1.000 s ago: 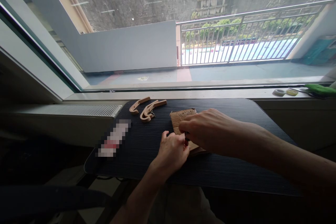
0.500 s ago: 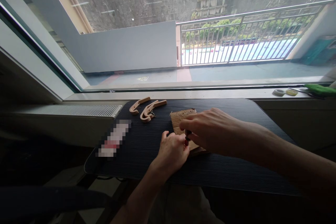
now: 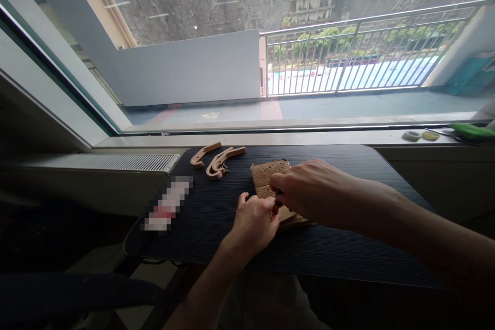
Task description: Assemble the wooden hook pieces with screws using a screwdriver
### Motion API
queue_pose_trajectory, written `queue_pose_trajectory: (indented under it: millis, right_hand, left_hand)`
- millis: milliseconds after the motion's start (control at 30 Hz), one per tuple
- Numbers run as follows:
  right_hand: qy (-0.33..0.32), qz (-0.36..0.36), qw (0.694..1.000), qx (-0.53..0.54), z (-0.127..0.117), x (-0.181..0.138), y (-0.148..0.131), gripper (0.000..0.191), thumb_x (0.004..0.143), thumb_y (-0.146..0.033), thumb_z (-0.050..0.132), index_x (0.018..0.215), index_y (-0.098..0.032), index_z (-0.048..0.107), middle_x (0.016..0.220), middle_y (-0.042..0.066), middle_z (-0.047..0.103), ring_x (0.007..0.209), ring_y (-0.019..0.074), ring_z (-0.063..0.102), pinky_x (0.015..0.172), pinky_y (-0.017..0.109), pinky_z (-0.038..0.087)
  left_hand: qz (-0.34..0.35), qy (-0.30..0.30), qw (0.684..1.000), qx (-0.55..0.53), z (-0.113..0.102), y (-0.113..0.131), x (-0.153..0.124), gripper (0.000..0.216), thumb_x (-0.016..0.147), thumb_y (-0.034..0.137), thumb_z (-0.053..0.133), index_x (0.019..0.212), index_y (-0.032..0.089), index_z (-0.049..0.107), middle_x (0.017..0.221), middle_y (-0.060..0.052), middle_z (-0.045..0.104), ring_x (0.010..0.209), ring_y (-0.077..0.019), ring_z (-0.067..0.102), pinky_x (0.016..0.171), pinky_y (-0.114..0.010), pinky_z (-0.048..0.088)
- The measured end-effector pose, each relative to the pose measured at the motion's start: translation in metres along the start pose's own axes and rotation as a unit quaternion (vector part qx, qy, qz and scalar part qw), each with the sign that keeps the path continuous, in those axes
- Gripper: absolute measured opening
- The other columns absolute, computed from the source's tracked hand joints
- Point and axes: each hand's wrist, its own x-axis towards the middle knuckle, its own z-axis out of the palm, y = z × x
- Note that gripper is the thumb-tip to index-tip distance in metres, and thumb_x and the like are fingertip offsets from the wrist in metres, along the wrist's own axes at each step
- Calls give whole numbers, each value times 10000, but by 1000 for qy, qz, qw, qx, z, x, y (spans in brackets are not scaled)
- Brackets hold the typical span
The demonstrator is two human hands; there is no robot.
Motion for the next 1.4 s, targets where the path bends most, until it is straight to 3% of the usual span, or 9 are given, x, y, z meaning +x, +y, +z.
queue_pose_trajectory:
  millis: [167,300,800,967,1167,1400]
  right_hand:
    - [10,12,1000,-3,-1,0,-2,46,756,-126,588,774,-167,576,609,3,588,566,132,532,447,242,204]
    - [38,-31,999,15,4,-3,0,83,729,-119,601,752,-196,578,687,-10,610,559,121,507,455,238,196]
    - [-2,9,1000,-1,1,2,-1,63,794,-138,561,739,-168,551,600,5,573,553,125,514,452,229,196]
    - [24,-28,999,17,0,-1,-2,77,741,-116,584,752,-191,573,691,-1,609,572,122,496,465,232,200]
    - [-9,-31,999,21,-4,-1,-3,108,728,-78,561,695,-181,571,635,-10,574,498,107,408,460,236,205]
    - [-14,-2,1000,-14,-3,1,-5,63,753,-114,593,726,-166,570,603,-2,569,545,128,501,450,237,214]
  left_hand:
    - [3,-4,1000,6,0,-1,1,207,840,315,485,761,187,627,757,-41,681,800,-199,604,975,-438,292]
    - [1,-10,1000,7,-2,1,1,156,826,258,487,784,191,622,769,-38,682,820,-194,598,970,-422,294]
    - [3,-1,1000,1,2,-2,1,195,835,312,487,768,192,626,741,-37,672,790,-190,591,977,-434,297]
    - [7,-5,1000,1,-1,0,1,164,816,242,483,737,192,618,744,-27,676,790,-185,594,968,-430,301]
    - [-2,-9,1000,2,-2,1,2,154,811,243,488,768,194,628,758,-31,676,799,-184,598,977,-421,300]
    - [0,-11,1000,9,-2,2,1,170,832,251,475,766,196,622,782,-30,677,793,-180,592,970,-422,300]
